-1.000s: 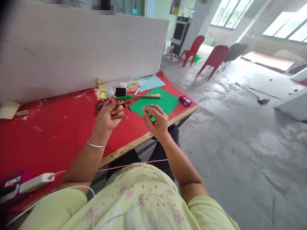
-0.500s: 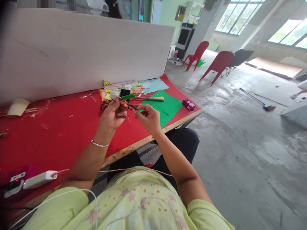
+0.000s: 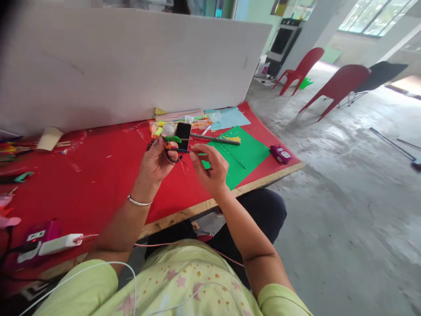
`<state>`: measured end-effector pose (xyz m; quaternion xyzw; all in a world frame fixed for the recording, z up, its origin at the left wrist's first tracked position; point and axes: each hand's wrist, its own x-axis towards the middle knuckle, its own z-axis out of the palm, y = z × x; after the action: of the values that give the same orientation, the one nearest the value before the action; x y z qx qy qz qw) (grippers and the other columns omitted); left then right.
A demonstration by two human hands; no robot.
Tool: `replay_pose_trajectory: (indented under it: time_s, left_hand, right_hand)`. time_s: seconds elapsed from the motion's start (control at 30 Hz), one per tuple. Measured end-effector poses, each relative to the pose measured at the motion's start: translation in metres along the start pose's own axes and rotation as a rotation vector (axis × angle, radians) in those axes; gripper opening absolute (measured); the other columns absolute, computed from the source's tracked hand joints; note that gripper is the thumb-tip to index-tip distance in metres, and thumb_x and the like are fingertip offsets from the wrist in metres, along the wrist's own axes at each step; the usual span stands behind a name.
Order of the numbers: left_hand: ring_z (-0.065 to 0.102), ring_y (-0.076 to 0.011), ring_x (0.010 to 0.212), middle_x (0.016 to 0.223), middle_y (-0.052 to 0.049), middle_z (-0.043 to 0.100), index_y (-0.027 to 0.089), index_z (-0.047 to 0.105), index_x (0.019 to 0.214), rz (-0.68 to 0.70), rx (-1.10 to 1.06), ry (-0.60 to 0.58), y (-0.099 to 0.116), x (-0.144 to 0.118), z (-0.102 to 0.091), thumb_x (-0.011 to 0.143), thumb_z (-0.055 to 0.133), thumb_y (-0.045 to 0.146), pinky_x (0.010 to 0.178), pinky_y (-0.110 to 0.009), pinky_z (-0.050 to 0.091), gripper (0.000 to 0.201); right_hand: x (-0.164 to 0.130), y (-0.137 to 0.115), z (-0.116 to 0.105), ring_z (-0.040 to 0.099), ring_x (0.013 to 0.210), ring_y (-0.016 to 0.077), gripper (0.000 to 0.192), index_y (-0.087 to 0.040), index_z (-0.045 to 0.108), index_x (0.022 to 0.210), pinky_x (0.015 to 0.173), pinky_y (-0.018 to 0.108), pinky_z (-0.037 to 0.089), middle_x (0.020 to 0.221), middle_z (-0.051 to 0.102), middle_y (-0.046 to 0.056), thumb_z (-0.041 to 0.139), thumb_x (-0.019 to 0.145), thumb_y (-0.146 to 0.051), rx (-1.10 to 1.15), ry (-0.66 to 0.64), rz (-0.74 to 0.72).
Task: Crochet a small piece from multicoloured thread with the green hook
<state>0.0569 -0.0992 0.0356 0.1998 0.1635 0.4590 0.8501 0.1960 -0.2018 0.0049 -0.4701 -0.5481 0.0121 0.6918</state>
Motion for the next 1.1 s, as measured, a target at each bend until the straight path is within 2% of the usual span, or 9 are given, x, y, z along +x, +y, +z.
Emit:
replay_pose_trajectory:
  time_s: [0.1,0.17,0.3,0.4,0.6,0.73,0.9,1.1]
  left_hand:
    - [0.073,-0.0073,0.067,0.075,0.004,0.073,0.02,0.072,0.087,0.024,-0.004,0.032,0.0,0.015,-0.01,0.098,0.072,0.009,0.052,-0.013,0.054,0.016]
    - [0.074,-0.0067,0.069,0.078,0.004,0.074,0.02,0.072,0.088,0.064,0.002,0.04,0.001,0.027,-0.016,0.097,0.076,0.011,0.054,-0.013,0.055,0.013]
    - [0.075,-0.0078,0.068,0.078,0.005,0.077,0.02,0.072,0.088,0.146,0.023,0.067,0.011,0.048,-0.02,0.096,0.079,0.017,0.069,-0.02,0.065,0.011]
    - [0.075,-0.0088,0.065,0.079,0.004,0.079,0.021,0.073,0.086,0.174,0.019,0.072,0.019,0.057,-0.021,0.095,0.08,0.018,0.072,-0.024,0.067,0.011]
    - [0.076,-0.0052,0.07,0.08,0.006,0.079,0.023,0.077,0.084,0.269,0.002,0.13,0.03,0.062,-0.03,0.094,0.08,0.015,0.071,-0.018,0.064,0.013]
    - [0.074,-0.0043,0.071,0.081,0.006,0.079,0.023,0.077,0.082,0.267,0.008,0.115,0.036,0.065,-0.035,0.093,0.082,0.016,0.073,-0.017,0.065,0.013]
    - [0.072,-0.0051,0.07,0.075,0.004,0.076,0.022,0.077,0.08,0.274,0.007,0.125,0.037,0.066,-0.035,0.095,0.079,0.016,0.074,-0.017,0.065,0.017]
    - [0.074,-0.0072,0.069,0.076,0.003,0.078,0.021,0.076,0.08,0.267,-0.041,0.186,0.036,0.067,-0.03,0.103,0.067,0.013,0.074,-0.02,0.065,0.026]
  right_hand:
    - [0.012,0.016,0.012,0.082,0.093,0.0183,0.016,-0.031,0.075,0.11,0.079,0.032,0.071,0.101,0.082,0.002,0.079,0.094,-0.03,0.096,0.063,0.079]
    - [0.023,0.029,0.021,0.082,0.096,0.0185,0.017,-0.03,0.075,0.107,0.083,0.033,0.072,0.102,0.082,0.002,0.082,0.092,-0.032,0.16,0.045,0.132]
    - [0.048,0.056,0.037,0.083,0.101,0.0197,0.031,-0.032,0.075,0.114,0.094,0.039,0.072,0.111,0.084,0.002,0.087,0.087,-0.041,0.356,-0.008,0.228]
    - [0.063,0.07,0.049,0.083,0.103,0.02,0.041,-0.034,0.076,0.119,0.097,0.04,0.072,0.115,0.084,0.001,0.091,0.082,-0.042,0.463,-0.018,0.277]
    - [0.076,0.077,0.07,0.083,0.103,0.0214,0.048,-0.032,0.08,0.117,0.097,0.042,0.072,0.113,0.085,0.002,0.096,0.073,-0.043,0.553,-0.01,0.367]
    - [0.073,0.086,0.08,0.083,0.105,0.0224,0.049,-0.032,0.079,0.117,0.099,0.043,0.071,0.114,0.085,0.003,0.096,0.072,-0.042,0.575,-0.003,0.389]
    - [0.072,0.101,0.083,0.081,0.11,0.0217,0.047,-0.033,0.077,0.123,0.095,0.041,0.072,0.12,0.084,0.004,0.092,0.079,-0.042,0.579,-0.059,0.422]
    - [0.079,0.104,0.081,0.079,0.096,0.0172,0.05,-0.033,0.077,0.122,0.09,0.036,0.071,0.117,0.082,0.004,0.093,0.075,-0.036,0.646,-0.082,0.455]
